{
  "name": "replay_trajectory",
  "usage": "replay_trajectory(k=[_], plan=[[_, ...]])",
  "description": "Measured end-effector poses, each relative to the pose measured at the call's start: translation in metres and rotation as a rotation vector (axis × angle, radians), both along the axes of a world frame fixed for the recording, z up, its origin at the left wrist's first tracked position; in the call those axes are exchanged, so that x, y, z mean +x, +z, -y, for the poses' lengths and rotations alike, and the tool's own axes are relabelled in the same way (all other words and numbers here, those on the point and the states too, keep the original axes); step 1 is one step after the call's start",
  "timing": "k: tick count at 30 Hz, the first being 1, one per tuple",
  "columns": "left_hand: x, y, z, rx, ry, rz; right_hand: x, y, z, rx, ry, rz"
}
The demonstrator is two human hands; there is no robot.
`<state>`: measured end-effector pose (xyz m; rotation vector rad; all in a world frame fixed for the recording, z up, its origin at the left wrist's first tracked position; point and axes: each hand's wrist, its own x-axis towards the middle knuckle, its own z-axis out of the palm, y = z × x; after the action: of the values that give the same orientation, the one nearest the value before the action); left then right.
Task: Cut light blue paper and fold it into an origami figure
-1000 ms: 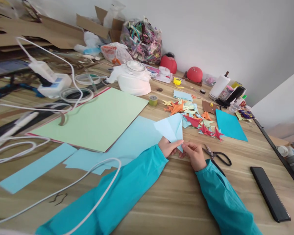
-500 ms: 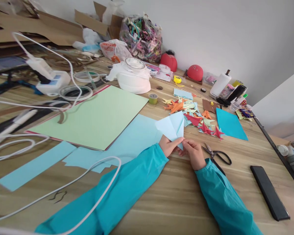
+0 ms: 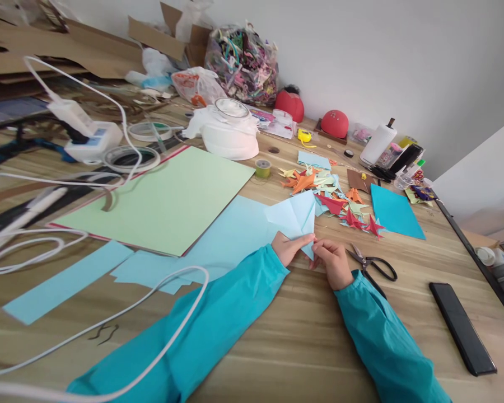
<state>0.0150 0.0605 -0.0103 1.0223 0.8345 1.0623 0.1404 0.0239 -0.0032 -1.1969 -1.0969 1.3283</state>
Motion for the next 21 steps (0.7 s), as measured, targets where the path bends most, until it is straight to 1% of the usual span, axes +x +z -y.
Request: replay_trajectory(k=[2,4,6,8,10,12,16,18,21], plan=[[0.0001,-0.0015,-0.0009,-0.044,0.043,0.024,-0.0002,0.0014,0.0009,0.003,0.0,0.008],[-0.0003,-0.0015,-0.0023,-0.123,0.079,0.078,-0.0003,0.0027,0.0022,0.02,0.008,0.017],[-0.0009,-0.0004,-0.0039,-0.193,0.078,0.139,-0.0001,0.0028,0.0035,0.045,0.009,0.017],[-0.0013,0.0007,-0.0049,-0.215,0.056,0.164,0.0004,0.0013,0.004,0.056,0.0,-0.002],[-0.0012,0.0015,-0.0047,-0.195,0.075,0.148,0.0009,-0.0012,0.0037,0.04,-0.003,-0.043],[-0.001,0.0023,-0.0032,-0.133,0.084,0.095,0.001,-0.0035,0.003,0.024,0.015,-0.054],[-0.0005,0.0047,0.0016,0.022,0.037,-0.014,-0.0005,-0.0041,0.0023,0.036,0.052,0.033],[-0.0003,0.0043,0.0024,0.024,0.013,-0.007,-0.0013,-0.0025,0.0024,0.033,0.061,0.049],[0.0,0.0,0.0006,-0.022,-0.002,0.017,-0.0019,0.0004,0.0029,0.028,0.058,0.049]])
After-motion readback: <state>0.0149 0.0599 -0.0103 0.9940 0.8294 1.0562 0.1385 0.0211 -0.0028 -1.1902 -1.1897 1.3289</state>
